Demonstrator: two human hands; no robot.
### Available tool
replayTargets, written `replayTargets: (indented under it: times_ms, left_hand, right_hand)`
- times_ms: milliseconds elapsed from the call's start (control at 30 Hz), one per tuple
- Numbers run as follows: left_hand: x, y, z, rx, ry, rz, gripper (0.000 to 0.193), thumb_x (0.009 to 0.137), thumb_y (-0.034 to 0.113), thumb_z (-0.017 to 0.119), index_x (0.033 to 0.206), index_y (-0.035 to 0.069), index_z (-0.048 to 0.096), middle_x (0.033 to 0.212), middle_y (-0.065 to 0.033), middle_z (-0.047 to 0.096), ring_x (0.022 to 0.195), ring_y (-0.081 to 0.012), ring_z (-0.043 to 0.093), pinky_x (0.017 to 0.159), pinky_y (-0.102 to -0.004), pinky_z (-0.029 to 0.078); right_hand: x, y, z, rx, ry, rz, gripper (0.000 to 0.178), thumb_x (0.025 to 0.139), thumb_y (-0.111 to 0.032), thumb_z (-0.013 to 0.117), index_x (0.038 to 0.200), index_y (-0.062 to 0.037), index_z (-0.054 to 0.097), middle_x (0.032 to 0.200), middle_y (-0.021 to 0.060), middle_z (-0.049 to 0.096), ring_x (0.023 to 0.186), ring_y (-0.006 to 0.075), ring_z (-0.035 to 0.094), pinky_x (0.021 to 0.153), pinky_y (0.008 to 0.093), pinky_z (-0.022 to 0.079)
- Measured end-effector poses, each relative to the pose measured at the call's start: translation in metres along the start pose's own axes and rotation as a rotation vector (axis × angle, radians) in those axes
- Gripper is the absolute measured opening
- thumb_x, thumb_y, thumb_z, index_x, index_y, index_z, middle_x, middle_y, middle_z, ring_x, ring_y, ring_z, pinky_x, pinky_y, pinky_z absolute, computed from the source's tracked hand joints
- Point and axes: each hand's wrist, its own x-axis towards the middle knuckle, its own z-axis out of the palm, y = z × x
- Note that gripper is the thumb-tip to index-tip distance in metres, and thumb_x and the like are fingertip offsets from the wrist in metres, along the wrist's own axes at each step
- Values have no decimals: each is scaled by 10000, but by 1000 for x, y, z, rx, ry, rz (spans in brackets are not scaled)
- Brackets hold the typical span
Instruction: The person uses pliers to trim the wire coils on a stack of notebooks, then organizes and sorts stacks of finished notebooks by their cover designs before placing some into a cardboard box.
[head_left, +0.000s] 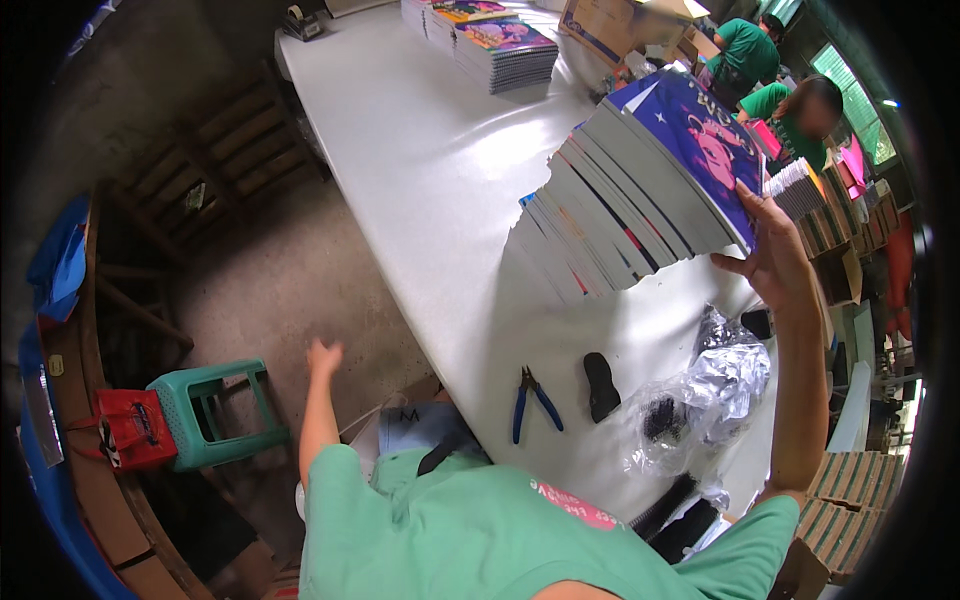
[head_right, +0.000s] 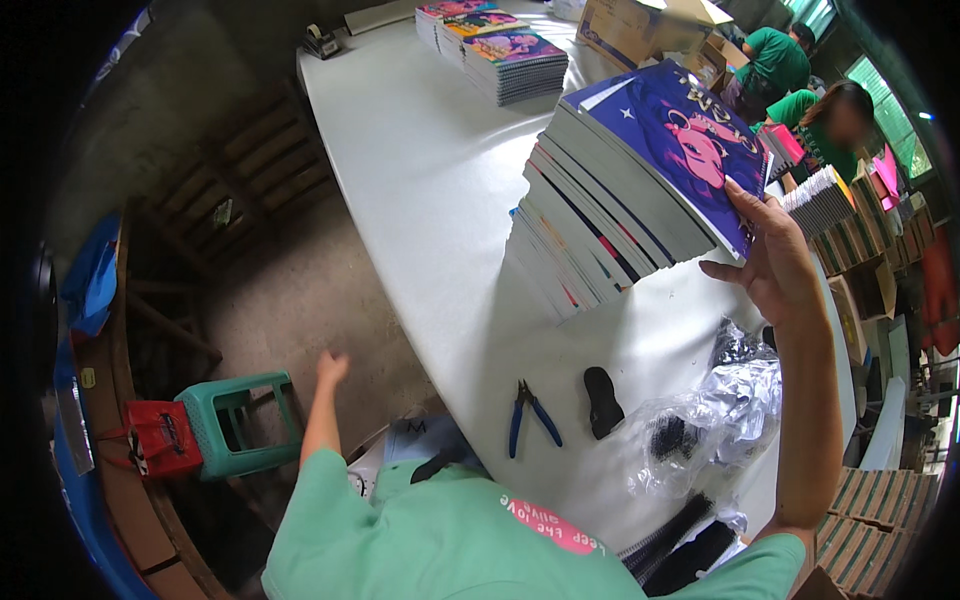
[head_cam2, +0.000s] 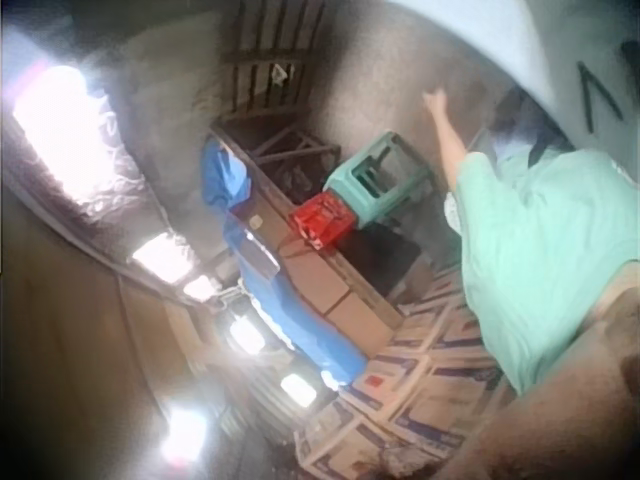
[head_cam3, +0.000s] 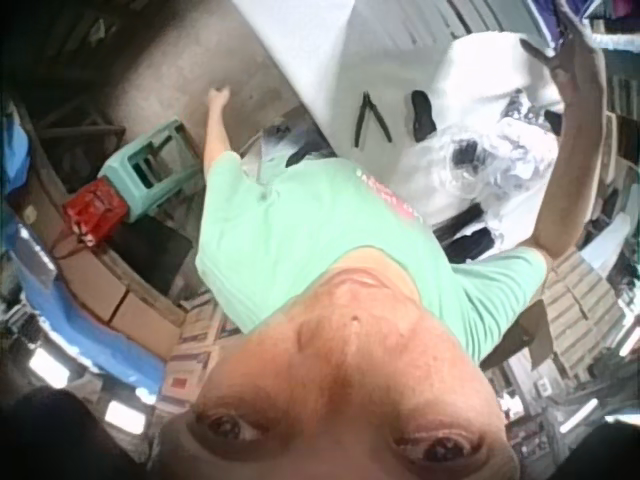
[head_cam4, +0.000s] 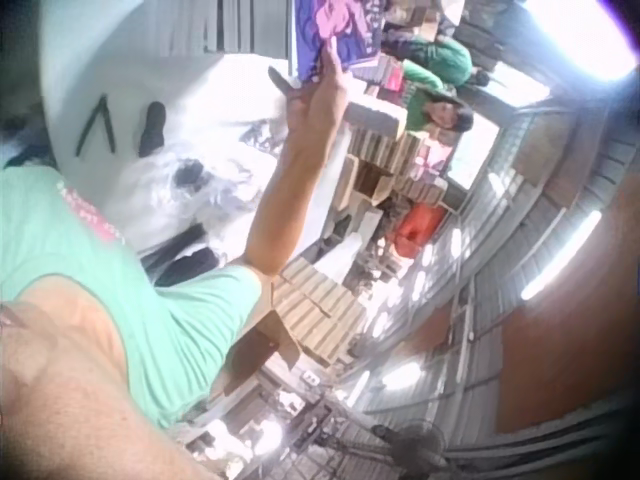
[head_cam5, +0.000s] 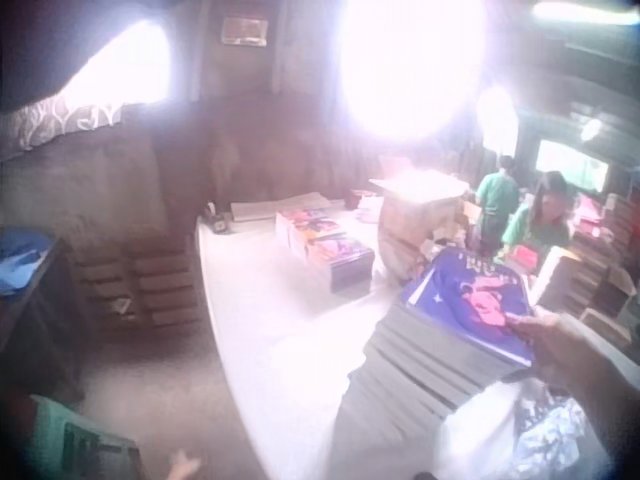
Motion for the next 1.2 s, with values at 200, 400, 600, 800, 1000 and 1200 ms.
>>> replayTargets:
  times_ms: [200,400,600,800,1000,1200]
  left_hand:
    - [-34,-89,68,1051,-474,-136,840,718,462,672,1408,167,295,1477,-97,223,1354,-274,240,1039,-526,259]
    - [3,-86,38,1035,-726,-155,755,774,440,641,1378,108,332,1445,-101,298,1317,-304,297,1035,-480,290]
    - [154,9,84,534,-473,124,705,792,401,623,1358,86,345,1429,-116,315,1297,-305,319,1027,-464,301]
    - [259,106,129,298,-441,285,655,810,362,606,1338,63,358,1413,-131,331,1277,-306,341,1020,-447,313]
    - [264,133,149,317,-504,315,605,829,323,588,1319,41,372,1397,-146,348,1258,-308,363,1012,-431,324]
    - [233,129,154,405,-525,354,556,847,284,570,1299,19,385,1381,-161,364,1238,-309,384,1004,-414,335]
  right_hand:
    - [1,-6,9,-29,-14,-39,278,911,-267,527,1147,-128,477,962,20,629,803,127,642,646,403,564]
    - [5,-14,-2,-127,-23,-30,433,900,-177,545,1279,-30,394,1087,84,598,918,135,620,792,346,522]
    - [-23,-8,-20,-234,371,-153,731,778,-128,687,1354,65,280,1220,130,512,1054,178,551,920,288,433]
    - [-31,-24,-23,-546,602,-69,937,674,-176,779,1366,102,212,1246,133,456,1136,220,482,995,325,365]
    - [-24,-42,30,-427,577,-72,949,641,-115,772,1377,87,208,1301,146,435,1188,222,446,1025,319,328]
    - [-23,-45,47,-508,605,-177,765,745,-106,667,1375,51,262,1363,151,386,1233,203,410,1050,309,285]
